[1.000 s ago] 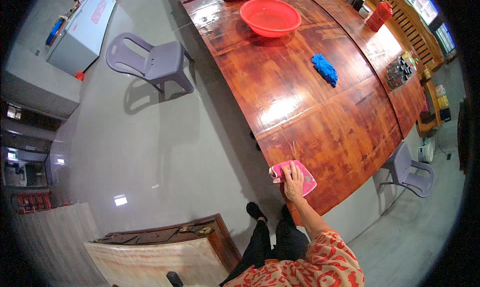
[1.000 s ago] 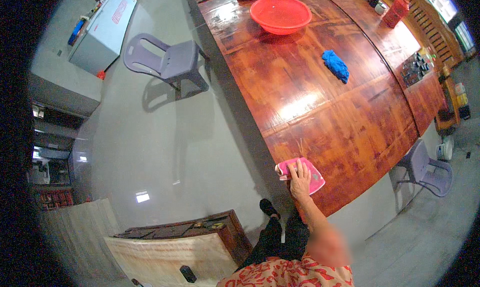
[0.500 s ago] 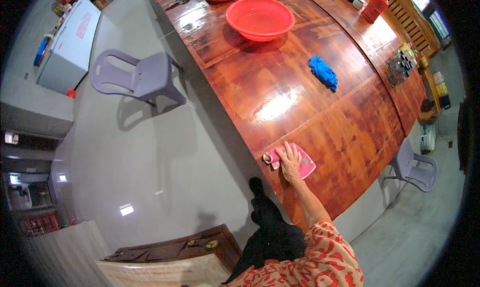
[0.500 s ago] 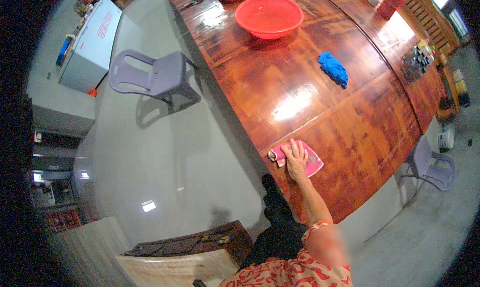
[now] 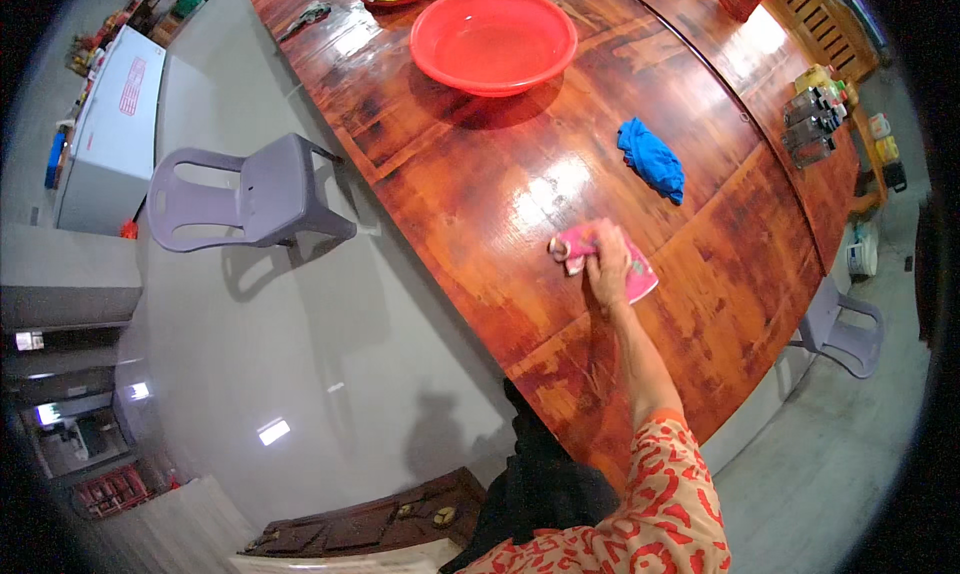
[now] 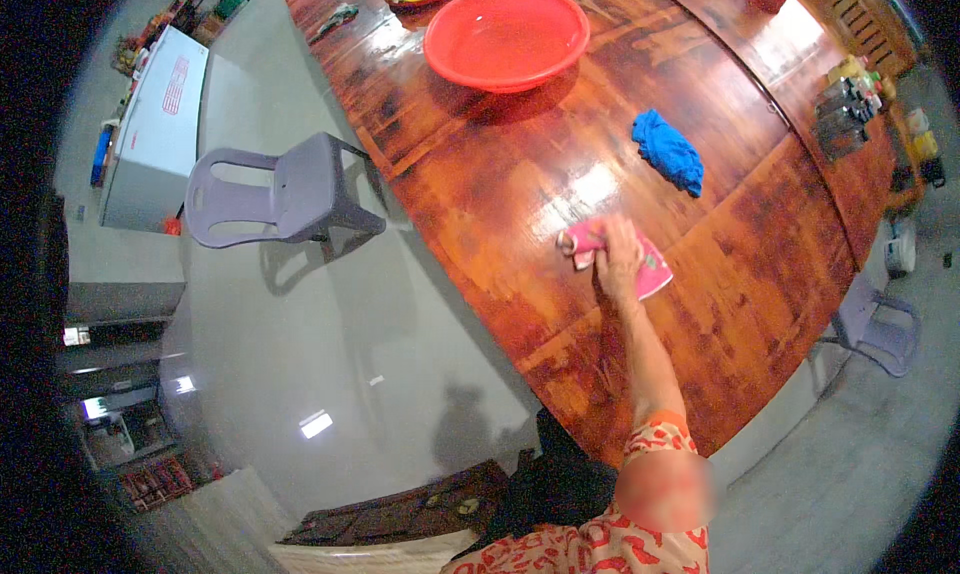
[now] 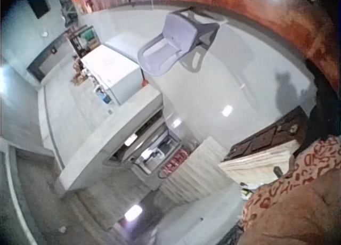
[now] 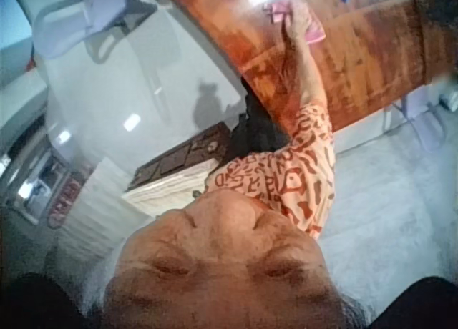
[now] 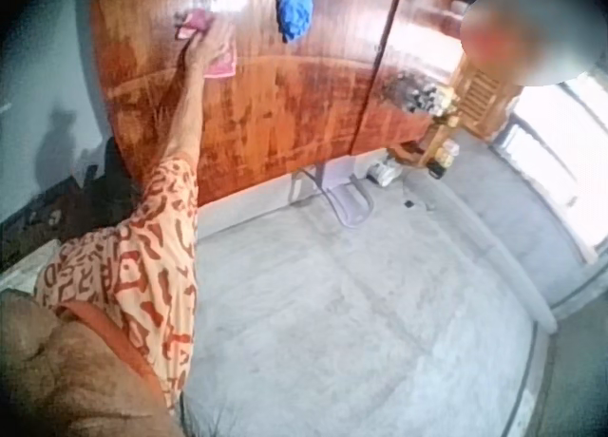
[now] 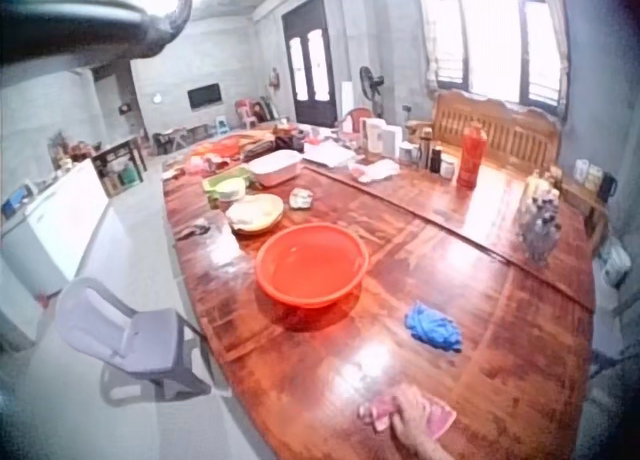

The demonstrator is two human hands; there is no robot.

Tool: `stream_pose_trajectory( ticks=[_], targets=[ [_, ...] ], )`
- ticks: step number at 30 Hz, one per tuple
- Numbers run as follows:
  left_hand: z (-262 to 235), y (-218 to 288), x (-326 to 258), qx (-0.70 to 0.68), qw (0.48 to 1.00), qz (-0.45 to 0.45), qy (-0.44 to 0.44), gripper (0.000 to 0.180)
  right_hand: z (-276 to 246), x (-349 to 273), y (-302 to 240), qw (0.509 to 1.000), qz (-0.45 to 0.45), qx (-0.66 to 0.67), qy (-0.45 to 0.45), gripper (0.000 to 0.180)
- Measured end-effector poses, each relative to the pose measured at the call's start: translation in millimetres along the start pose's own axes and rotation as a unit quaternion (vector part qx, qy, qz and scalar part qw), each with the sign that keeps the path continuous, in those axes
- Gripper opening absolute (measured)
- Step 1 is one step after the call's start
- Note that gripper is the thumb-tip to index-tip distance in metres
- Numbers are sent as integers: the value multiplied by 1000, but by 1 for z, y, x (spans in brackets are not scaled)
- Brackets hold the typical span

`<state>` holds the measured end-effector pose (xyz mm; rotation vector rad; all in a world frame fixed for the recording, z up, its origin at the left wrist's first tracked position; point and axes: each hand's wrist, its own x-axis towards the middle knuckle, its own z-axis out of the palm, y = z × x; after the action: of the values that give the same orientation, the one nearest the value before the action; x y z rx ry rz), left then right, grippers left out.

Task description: The person wipes a large wooden table with a pink cloth, moving around various items such as plastic basins, baskets, and bottles. They systematically clean different sections of the table surface, occasionally lifting and repositioning objects to wipe underneath them.

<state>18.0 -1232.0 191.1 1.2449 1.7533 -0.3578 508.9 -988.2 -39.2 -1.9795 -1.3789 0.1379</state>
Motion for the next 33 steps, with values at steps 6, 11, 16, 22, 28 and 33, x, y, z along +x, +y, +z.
stream_pose_trajectory(
  ticks=[6,11,16,22,28,33],
  targets=[
    [-15,7,9,17,1000,3,0,22,2,47,6,970,187,-80,135,58],
    [-27,8,16,28,999,28,2,22,3,-3,-18,982,122,-116,88,55],
    [-38,3,26,38,997,67,3,22,1,-77,-71,991,113,-76,8,55],
    [-59,-7,34,54,993,102,9,22,-4,-144,-133,993,89,-56,-59,50],
    [-79,-14,44,72,991,114,5,22,6,-146,-132,996,66,-54,-26,52],
    [-96,-8,53,90,991,102,6,23,27,-81,-112,998,67,-13,1,52]
  ],
)
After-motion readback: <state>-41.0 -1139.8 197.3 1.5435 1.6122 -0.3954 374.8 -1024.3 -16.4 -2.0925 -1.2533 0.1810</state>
